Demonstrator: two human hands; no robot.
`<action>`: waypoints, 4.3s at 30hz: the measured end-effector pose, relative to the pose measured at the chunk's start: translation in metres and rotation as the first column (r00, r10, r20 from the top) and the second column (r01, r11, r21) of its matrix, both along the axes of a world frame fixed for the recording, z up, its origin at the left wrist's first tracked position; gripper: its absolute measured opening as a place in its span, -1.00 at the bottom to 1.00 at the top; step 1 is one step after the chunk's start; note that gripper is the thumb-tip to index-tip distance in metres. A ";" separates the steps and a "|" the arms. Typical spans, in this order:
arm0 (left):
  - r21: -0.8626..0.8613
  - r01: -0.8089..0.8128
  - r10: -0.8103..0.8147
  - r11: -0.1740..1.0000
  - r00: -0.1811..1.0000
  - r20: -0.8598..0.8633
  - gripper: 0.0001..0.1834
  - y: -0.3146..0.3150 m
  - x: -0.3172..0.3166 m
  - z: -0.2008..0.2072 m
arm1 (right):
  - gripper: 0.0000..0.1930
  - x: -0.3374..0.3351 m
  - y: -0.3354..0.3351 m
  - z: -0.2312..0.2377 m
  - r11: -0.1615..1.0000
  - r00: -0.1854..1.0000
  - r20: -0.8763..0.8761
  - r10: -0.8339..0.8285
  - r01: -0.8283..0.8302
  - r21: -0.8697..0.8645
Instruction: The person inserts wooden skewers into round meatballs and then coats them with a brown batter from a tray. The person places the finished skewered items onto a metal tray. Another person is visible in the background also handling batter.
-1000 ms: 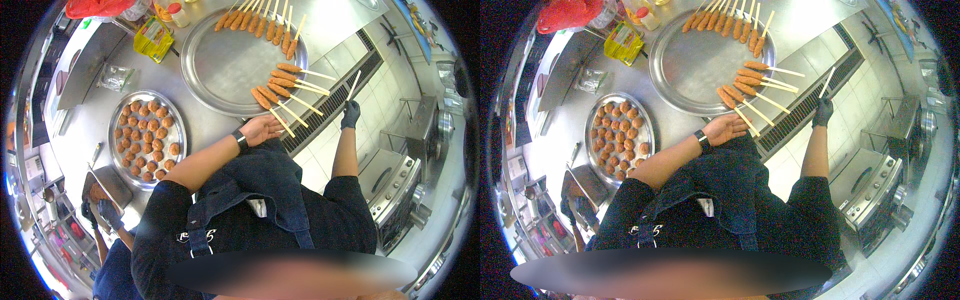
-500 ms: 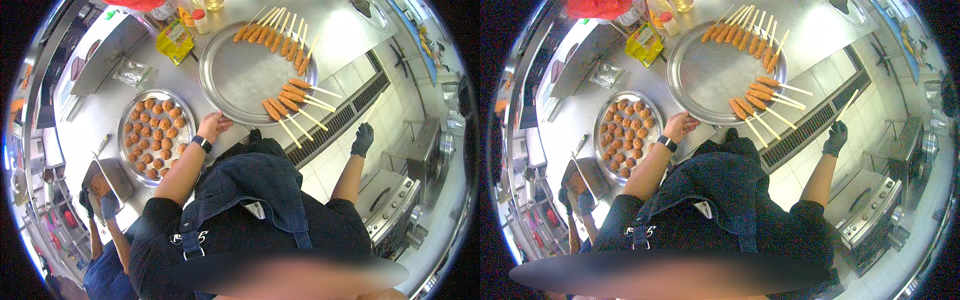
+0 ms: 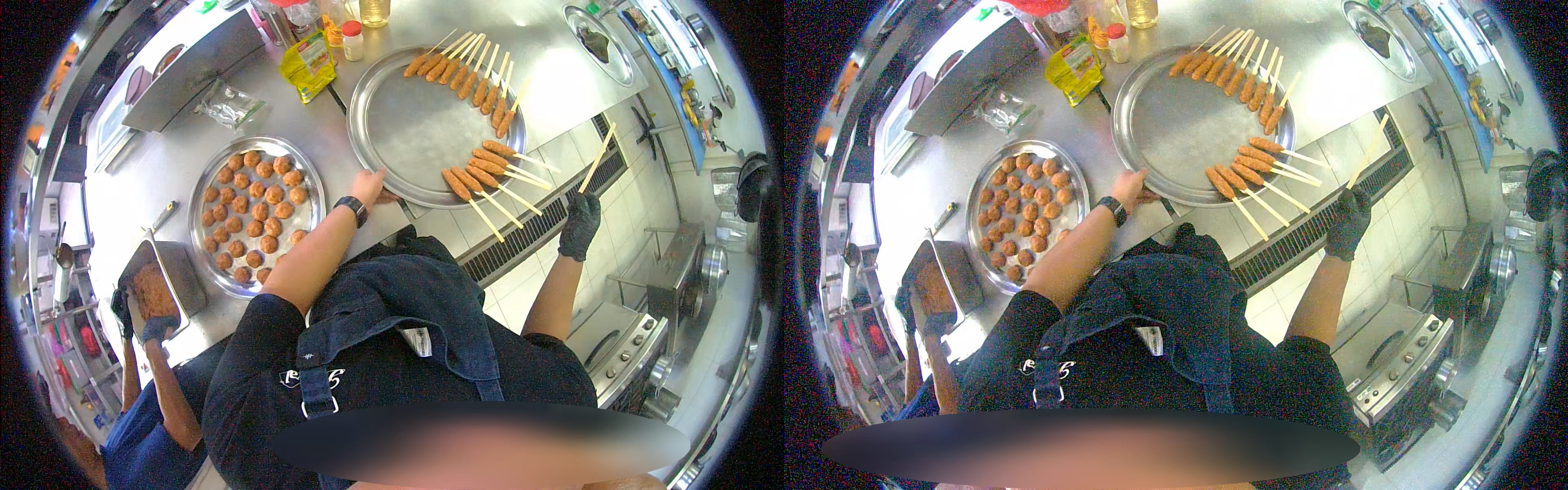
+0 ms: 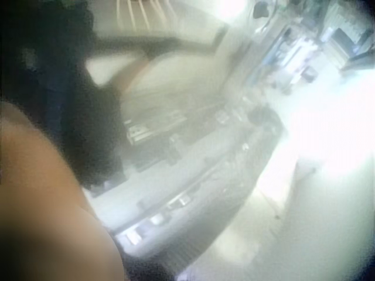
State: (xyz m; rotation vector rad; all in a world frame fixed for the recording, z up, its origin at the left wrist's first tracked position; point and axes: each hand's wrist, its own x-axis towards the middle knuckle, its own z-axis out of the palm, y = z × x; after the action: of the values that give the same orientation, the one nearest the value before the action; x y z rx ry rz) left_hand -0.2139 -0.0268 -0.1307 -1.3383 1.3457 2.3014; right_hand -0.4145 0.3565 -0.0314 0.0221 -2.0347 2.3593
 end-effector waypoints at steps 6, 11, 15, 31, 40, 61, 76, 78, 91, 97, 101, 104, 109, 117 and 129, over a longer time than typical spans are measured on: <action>0.317 -0.083 0.098 0.945 0.995 -0.031 -0.66 0.040 -0.009 -0.009 | -0.85 0.013 -0.010 -0.007 1.000 1.000 0.000 -0.017 0.017 0.017; 0.380 -0.013 0.038 0.925 0.998 -0.058 -0.53 0.062 -0.020 0.009 | -0.78 0.031 -0.035 -0.010 0.999 0.998 0.038 0.042 -0.042 -0.007; 0.403 0.251 -0.125 0.880 0.942 -0.313 -0.60 0.051 -0.003 0.036 | -0.87 0.085 -0.096 -0.011 0.940 0.938 0.073 0.340 -0.339 -0.035; 0.156 -0.309 0.346 0.938 0.833 -0.432 -0.67 0.016 0.223 0.106 | -0.78 0.185 -0.298 -0.040 0.099 0.136 -0.017 0.991 -0.624 0.775; 0.144 -0.519 0.511 0.843 0.687 -0.516 -0.68 0.035 0.282 0.111 | -0.70 0.254 -0.423 -0.083 0.094 -0.009 -0.095 0.995 -0.060 0.994; 0.088 -0.532 0.492 0.842 0.691 -0.529 -0.69 0.018 0.286 0.127 | -0.74 0.283 -0.438 0.005 0.283 -0.133 0.404 0.905 -0.519 -0.806; -0.672 -0.435 0.256 0.599 0.900 -0.354 -0.68 0.007 0.257 0.125 | -0.60 0.319 -0.434 0.037 0.346 0.283 0.201 0.938 -0.728 -0.592; -0.771 -0.364 0.247 0.523 0.930 -0.271 -0.71 0.008 0.259 0.130 | -0.60 0.317 -0.433 0.043 0.315 0.190 0.256 0.948 -0.678 -0.664; 0.324 -0.440 0.530 0.838 0.511 -0.677 -0.66 0.009 0.281 0.122 | -0.65 0.328 -0.433 0.056 0.014 0.004 0.022 1.000 -0.864 -0.504; -0.288 -0.504 0.311 0.814 0.797 -0.517 -0.62 0.015 0.265 0.122 | -0.64 0.311 -0.433 0.063 -0.060 -0.153 0.147 0.977 -0.864 -0.501; -0.351 -0.562 0.290 0.749 0.754 -0.589 -0.60 0.016 0.261 0.122 | -0.58 0.314 -0.431 0.060 -0.019 -0.068 0.052 0.996 -0.764 -0.645; 0.095 -0.426 0.401 0.900 0.722 -0.564 -0.58 0.016 0.272 0.123 | -0.53 0.304 -0.433 0.062 -0.078 -0.158 0.075 0.985 -0.781 -0.620; 0.113 -0.302 0.310 0.946 0.756 -0.576 -0.54 0.014 0.274 0.122 | -0.61 0.292 -0.440 0.069 -0.510 -0.530 -0.247 0.811 -0.435 -0.742; 0.170 -0.362 0.393 0.917 0.735 -0.553 -0.56 0.018 0.277 0.123 | -0.71 0.320 -0.423 0.086 0.162 -0.038 0.326 0.945 -0.809 -0.565; 0.246 -0.350 0.427 0.904 0.706 -0.565 -0.58 0.022 0.276 0.123 | -0.72 0.321 -0.419 0.046 -0.050 -0.054 -0.001 0.999 -0.920 -0.388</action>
State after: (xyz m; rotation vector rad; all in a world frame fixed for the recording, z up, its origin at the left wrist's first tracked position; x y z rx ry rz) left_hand 0.0625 -0.0050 -0.0074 -0.9297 1.0884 3.2569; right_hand -0.0937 -0.0625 0.0151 2.0601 -1.9124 3.4956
